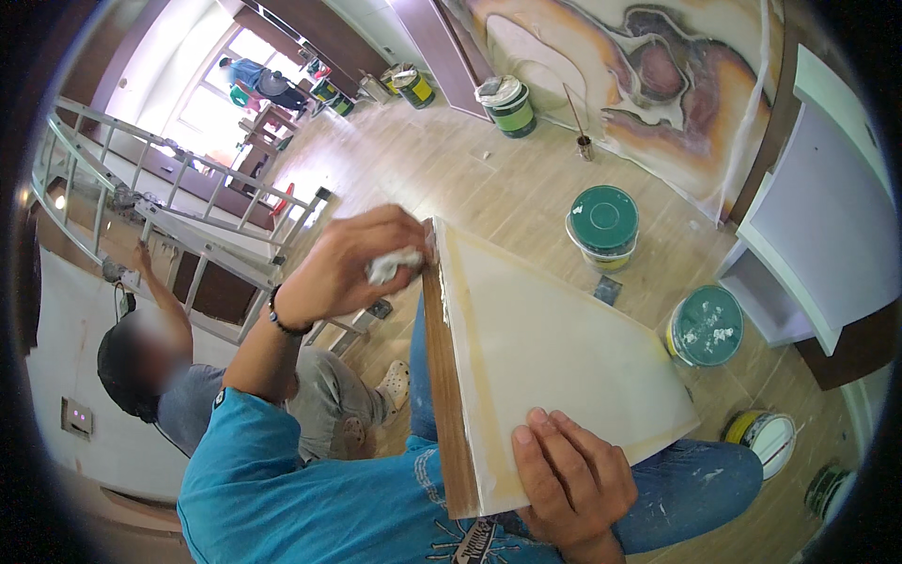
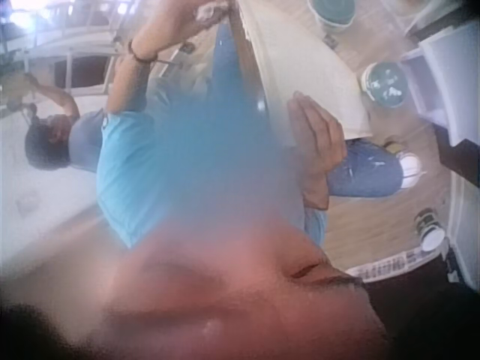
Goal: The person sits on the floor and wipes the edges and surfaces of a small wooden board with a white cloth. The person repeatedly rubs the cloth along the edges and face of the board, turning it over to clean different sides.
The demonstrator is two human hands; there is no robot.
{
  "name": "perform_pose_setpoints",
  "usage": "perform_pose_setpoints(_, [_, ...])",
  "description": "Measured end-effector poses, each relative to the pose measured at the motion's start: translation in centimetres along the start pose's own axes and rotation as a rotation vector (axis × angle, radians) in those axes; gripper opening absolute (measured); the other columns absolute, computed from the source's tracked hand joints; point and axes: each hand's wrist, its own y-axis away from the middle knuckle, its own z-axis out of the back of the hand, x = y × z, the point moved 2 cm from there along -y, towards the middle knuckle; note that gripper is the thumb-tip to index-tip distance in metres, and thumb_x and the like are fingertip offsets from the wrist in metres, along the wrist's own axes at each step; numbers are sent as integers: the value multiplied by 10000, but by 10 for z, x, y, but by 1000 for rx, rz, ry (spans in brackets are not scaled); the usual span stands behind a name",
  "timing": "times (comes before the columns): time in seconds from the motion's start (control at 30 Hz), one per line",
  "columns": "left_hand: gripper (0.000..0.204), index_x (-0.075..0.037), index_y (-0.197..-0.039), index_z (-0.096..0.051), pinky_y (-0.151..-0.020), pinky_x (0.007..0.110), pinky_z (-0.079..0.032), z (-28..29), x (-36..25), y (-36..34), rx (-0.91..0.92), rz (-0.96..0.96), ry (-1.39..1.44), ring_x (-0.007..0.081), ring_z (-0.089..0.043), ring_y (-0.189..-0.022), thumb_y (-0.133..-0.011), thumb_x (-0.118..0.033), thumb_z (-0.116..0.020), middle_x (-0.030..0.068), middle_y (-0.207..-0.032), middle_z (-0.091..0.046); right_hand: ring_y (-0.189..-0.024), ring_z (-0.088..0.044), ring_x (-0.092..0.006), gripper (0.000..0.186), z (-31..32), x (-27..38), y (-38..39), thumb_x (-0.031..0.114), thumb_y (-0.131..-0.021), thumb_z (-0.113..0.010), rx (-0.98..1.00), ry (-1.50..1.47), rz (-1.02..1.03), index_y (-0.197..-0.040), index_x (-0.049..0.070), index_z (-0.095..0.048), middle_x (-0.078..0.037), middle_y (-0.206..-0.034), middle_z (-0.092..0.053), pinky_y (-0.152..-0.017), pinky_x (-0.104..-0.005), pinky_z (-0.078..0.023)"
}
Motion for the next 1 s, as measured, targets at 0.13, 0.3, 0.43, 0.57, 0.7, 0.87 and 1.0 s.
perform_pose_setpoints(0.13, [290, -52, -1119, -780, -895, 414, -592, 3, -12, 0, 11, -35, 63, 313, -729, -1000, -844, 39, -773, 116, -1117, -727, -1034, -785, -241, 326, 2, -1, 0, 411, -1105, -592, -7, -39, -10, -1255, 180, -766, -38, -1191, -809, -752, -342, -612])
perform_pose_setpoints(0.3, [279, -48, -1095, -785, -921, 405, -595, 1, 8, -1, -11, 67, 0, 309, -736, -1034, -829, 36, -774, 130, -1113, -737, -1038, -788, -241, 372, 3, 0, -1, 451, -1118, -561, 9, -29, 1, -1257, 172, -765, -44, -1191, -809, -744, -346, -613])
perform_pose_setpoints(0.43, [249, -41, -1089, -794, -939, 406, -589, 3, -27, 2, 41, -62, 177, 329, -730, -1029, -843, -5, -794, 151, -1105, -735, -1022, -792, -248, 320, 3, -3, 0, 396, -1084, -620, -4, -22, 8, -1250, 163, -765, -52, -1185, -811, -746, -352, -620])
perform_pose_setpoints(0.57, [178, -24, -1090, -800, -902, 415, -590, 9, -2, 15, -167, 120, 277, 229, -731, -1018, -915, -58, -782, 109, -1107, -755, -985, -796, -270, 304, 0, -5, -4, 347, -1033, -686, -47, -14, 20, -1244, 143, -763, -74, -1158, -813, -766, -362, -631])
perform_pose_setpoints(0.7, [253, -22, -1259, -732, -829, 301, -622, -12, 35, 30, -707, 437, 1114, 136, -743, -938, -1095, -215, -716, 62, -1125, -760, -950, -795, -330, 368, 3, -8, -5, 375, -1006, -722, -68, -33, 43, -1222, 78, -744, -136, -1099, -801, -783, -413, -641])
perform_pose_setpoints(0.87, [392, 11, -1403, -632, -961, 362, -652, -45, 53, 49, -742, 459, 1458, 214, -768, -1111, -1109, -241, -687, 116, -1260, -756, -913, -794, -370, 384, 1, -9, -6, 345, -986, -732, -82, -49, 34, -1219, 40, -738, -176, -1061, -797, -792, -458, -642])
perform_pose_setpoints(1.0, [380, 13, -1413, -629, -999, 393, -644, -56, 52, 60, -788, 373, 1471, 245, -765, -1148, -1096, -184, -700, 136, -1309, -751, -891, -791, -392, 356, 6, -14, -9, 220, -942, -754, -92, -91, 37, -1234, 17, -737, -207, -1051, -800, -803, -462, -636])
